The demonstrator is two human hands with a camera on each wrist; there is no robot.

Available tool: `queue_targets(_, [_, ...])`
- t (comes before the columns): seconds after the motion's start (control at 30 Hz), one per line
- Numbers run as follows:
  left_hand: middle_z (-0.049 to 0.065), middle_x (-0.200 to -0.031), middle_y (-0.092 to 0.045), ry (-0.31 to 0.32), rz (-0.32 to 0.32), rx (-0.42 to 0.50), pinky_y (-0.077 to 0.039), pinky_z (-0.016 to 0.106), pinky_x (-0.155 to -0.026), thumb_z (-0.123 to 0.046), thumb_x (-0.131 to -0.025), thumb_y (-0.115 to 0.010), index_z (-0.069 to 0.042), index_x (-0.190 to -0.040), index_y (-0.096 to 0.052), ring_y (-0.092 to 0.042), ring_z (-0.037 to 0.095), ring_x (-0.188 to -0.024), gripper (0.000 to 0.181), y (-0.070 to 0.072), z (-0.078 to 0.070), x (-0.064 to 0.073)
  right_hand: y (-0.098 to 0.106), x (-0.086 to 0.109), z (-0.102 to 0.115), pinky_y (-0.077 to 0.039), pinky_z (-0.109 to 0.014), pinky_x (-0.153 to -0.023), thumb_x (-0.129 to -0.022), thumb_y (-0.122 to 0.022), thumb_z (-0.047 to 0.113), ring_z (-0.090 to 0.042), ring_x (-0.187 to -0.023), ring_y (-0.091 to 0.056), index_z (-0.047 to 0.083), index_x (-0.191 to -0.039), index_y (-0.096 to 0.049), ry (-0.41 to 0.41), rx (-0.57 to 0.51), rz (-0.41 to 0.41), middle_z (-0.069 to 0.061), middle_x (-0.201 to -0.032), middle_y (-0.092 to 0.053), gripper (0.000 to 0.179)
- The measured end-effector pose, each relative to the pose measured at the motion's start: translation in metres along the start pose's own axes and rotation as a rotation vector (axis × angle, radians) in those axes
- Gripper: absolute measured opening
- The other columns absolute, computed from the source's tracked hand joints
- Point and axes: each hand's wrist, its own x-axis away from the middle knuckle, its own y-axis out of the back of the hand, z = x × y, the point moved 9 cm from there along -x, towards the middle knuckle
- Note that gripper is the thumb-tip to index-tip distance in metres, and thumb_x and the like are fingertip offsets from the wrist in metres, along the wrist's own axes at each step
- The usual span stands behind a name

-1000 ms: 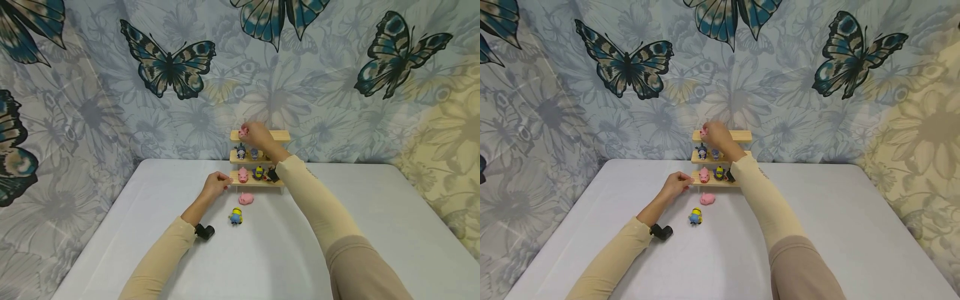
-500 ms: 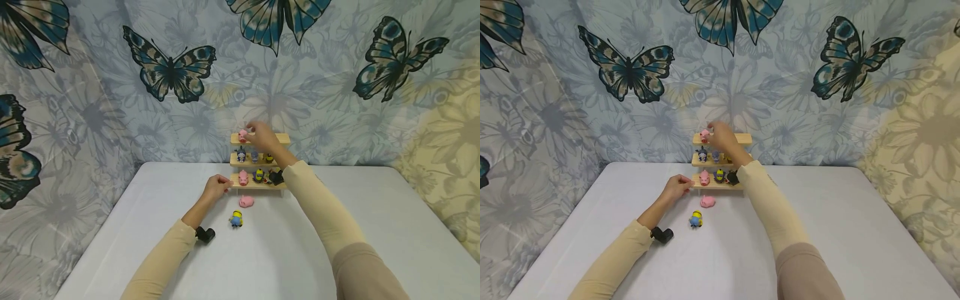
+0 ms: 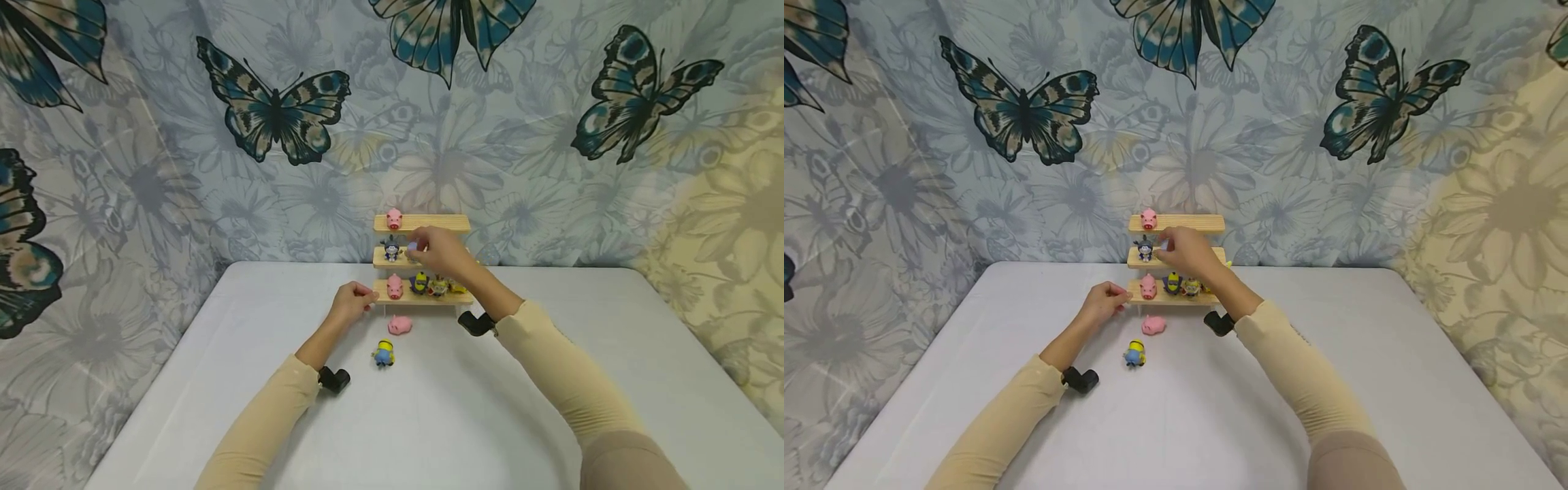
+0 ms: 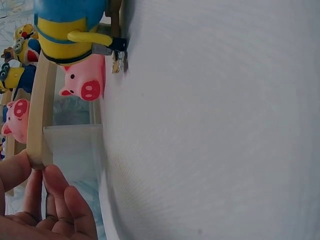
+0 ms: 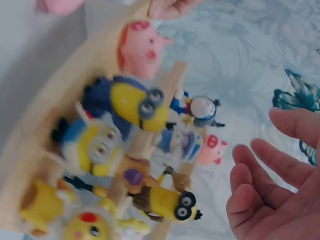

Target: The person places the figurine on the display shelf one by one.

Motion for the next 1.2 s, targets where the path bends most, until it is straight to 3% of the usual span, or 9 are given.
queue_targets(0.1, [0.004,-0.083,-0.057,0.003,0.002,-0.010,-0.046,0.028,-0.065,-0.017,-0.094,-0.065,-0.002,-0.099,-0.061,-0.057,0.013,-0.070,0.017,0.000,0.000,0.000,-0.007,0.013,-0.003,-0.047,-0.032,-0.064,-0.094,-0.063,0.021,-0.021,-0.072,-0.058,0.001,-0.121,-0.064,0.008,0.014,0.021,-0.014,-0.095,-0.067,0.033])
queue_targets(0.33, [0.003,-0.085,-0.060,0.029,0.005,-0.001,-0.046,0.026,-0.064,-0.018,-0.093,-0.067,-0.002,-0.102,-0.062,-0.057,0.011,-0.069,0.019,0.000,0.002,-0.001,-0.023,0.034,-0.002,-0.044,-0.028,-0.060,-0.093,-0.065,0.020,-0.016,-0.065,-0.056,0.002,-0.117,-0.066,0.024,0.017,0.042,-0.011,-0.088,-0.067,0.030])
queue_targets(0.57, [0.002,-0.086,-0.060,0.059,0.012,0.011,-0.045,0.025,-0.064,-0.019,-0.092,-0.068,-0.004,-0.102,-0.062,-0.057,0.010,-0.070,0.019,0.000,0.004,-0.002,-0.035,0.050,-0.002,-0.043,-0.027,-0.058,-0.092,-0.066,0.021,-0.016,-0.066,-0.056,0.000,-0.112,-0.067,0.033,0.030,0.028,-0.009,-0.082,-0.067,0.029])
queue_targets(0.83, [0.002,-0.085,-0.059,0.068,0.008,0.012,-0.045,0.025,-0.064,-0.020,-0.092,-0.068,-0.004,-0.103,-0.063,-0.056,0.011,-0.070,0.020,0.002,0.004,0.000,-0.057,0.061,-0.009,-0.044,-0.025,-0.059,-0.092,-0.065,0.020,-0.013,-0.066,-0.056,0.002,-0.117,-0.067,-0.020,0.030,0.052,-0.009,-0.086,-0.069,0.031])
queue_targets(1.1, [0.003,-0.086,-0.059,0.079,0.008,0.008,-0.044,0.025,-0.063,-0.020,-0.093,-0.067,-0.004,-0.104,-0.062,-0.055,0.011,-0.070,0.020,0.001,0.006,0.000,-0.093,0.066,-0.019,-0.042,-0.025,-0.056,-0.089,-0.071,0.026,-0.013,-0.065,-0.055,0.002,-0.119,-0.066,-0.059,0.131,0.136,-0.004,-0.079,-0.066,0.039])
queue_targets(1.2, [0.003,-0.085,-0.060,0.072,0.007,0.007,-0.044,0.024,-0.062,-0.020,-0.093,-0.067,-0.004,-0.103,-0.062,-0.055,0.011,-0.070,0.020,-0.001,0.006,0.000,-0.103,0.067,-0.021,-0.048,-0.031,-0.064,-0.087,-0.073,0.029,-0.017,-0.076,-0.062,0.003,-0.122,-0.064,-0.072,0.189,0.146,-0.007,-0.089,-0.070,0.044])
